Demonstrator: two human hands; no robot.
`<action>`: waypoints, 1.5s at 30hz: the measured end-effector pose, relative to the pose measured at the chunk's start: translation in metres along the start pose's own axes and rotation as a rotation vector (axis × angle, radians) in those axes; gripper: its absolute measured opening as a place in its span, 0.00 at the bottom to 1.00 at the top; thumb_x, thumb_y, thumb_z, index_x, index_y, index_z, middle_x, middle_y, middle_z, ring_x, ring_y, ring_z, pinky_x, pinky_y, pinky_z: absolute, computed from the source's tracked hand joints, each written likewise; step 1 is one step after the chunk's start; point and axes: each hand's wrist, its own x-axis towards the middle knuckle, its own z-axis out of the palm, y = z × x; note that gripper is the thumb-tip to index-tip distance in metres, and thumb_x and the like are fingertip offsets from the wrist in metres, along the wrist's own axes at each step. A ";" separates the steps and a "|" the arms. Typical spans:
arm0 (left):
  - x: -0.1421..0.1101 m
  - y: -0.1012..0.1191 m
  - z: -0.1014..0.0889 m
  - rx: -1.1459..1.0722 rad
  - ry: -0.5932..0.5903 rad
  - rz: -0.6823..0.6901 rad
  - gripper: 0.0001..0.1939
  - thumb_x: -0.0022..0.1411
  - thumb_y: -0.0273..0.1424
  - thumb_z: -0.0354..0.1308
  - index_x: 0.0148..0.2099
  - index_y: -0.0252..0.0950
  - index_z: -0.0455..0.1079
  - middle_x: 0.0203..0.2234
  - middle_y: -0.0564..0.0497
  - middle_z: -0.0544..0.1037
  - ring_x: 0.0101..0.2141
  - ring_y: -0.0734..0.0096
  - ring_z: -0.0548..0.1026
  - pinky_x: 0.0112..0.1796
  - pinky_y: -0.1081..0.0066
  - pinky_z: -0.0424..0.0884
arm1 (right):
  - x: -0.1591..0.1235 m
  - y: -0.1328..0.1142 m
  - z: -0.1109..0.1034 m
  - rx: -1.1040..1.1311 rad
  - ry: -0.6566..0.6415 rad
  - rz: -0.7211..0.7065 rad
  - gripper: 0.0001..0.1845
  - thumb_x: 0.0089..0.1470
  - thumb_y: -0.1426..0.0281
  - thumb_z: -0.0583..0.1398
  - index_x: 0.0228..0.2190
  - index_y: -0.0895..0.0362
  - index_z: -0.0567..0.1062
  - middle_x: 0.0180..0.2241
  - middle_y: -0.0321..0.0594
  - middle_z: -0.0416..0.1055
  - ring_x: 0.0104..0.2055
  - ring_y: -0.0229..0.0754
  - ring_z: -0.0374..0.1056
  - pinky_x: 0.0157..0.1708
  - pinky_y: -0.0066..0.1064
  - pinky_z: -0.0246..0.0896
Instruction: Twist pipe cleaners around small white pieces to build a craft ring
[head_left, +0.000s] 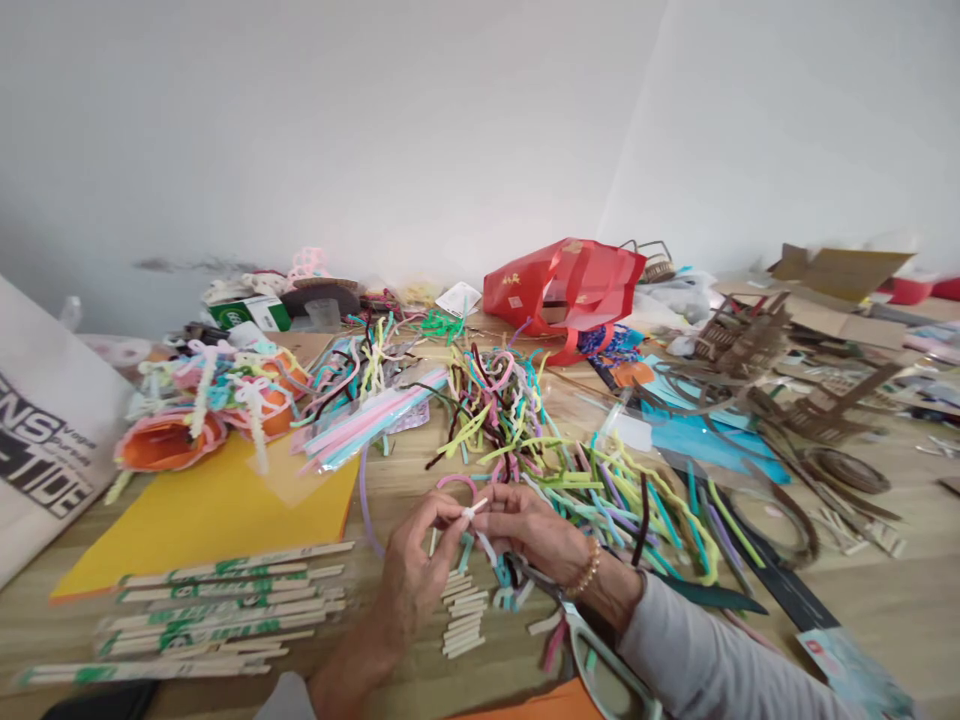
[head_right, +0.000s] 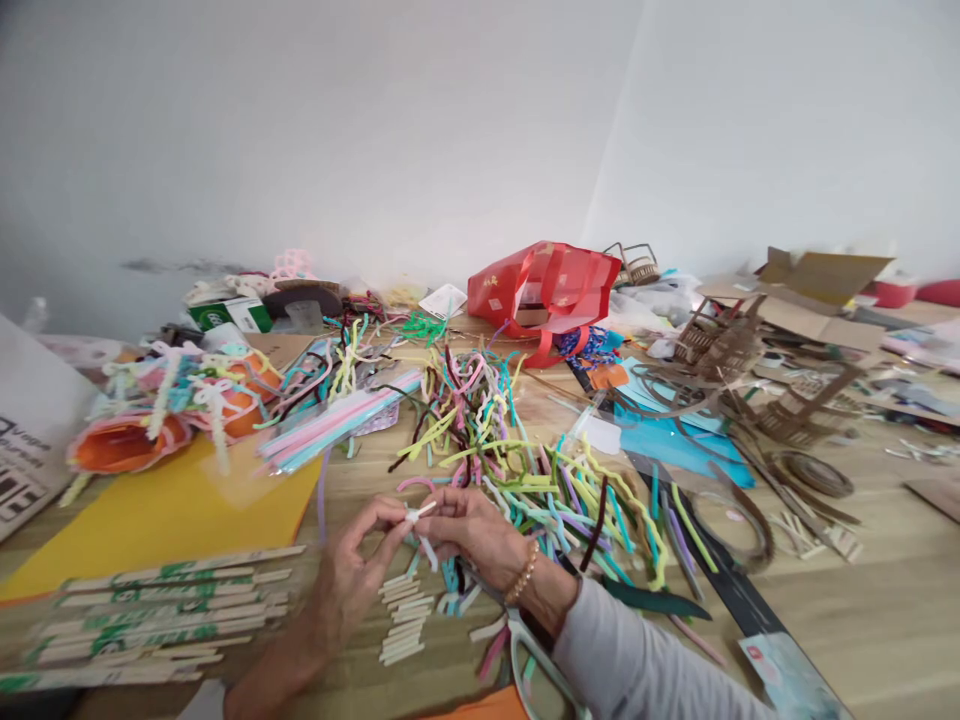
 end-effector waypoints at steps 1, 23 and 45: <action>0.000 0.001 0.000 0.007 -0.017 -0.014 0.06 0.61 0.30 0.53 0.31 0.36 0.66 0.28 0.53 0.73 0.32 0.70 0.72 0.37 0.72 0.66 | 0.000 0.000 0.000 -0.016 0.001 -0.018 0.14 0.41 0.68 0.68 0.29 0.62 0.72 0.21 0.32 0.67 0.20 0.29 0.63 0.19 0.19 0.60; 0.004 0.004 -0.010 -0.034 -0.383 -0.183 0.15 0.67 0.38 0.41 0.31 0.37 0.60 0.24 0.55 0.63 0.27 0.72 0.63 0.31 0.73 0.59 | -0.008 -0.005 0.007 -0.533 0.008 -0.290 0.13 0.53 0.62 0.59 0.31 0.59 0.68 0.24 0.35 0.66 0.23 0.32 0.60 0.23 0.24 0.55; 0.009 0.003 -0.011 -0.392 -0.465 -0.302 0.17 0.67 0.38 0.41 0.29 0.36 0.60 0.20 0.56 0.63 0.25 0.72 0.66 0.32 0.72 0.62 | -0.012 -0.004 0.005 -0.718 -0.025 -0.407 0.08 0.59 0.65 0.54 0.35 0.57 0.67 0.25 0.34 0.66 0.25 0.35 0.61 0.27 0.25 0.57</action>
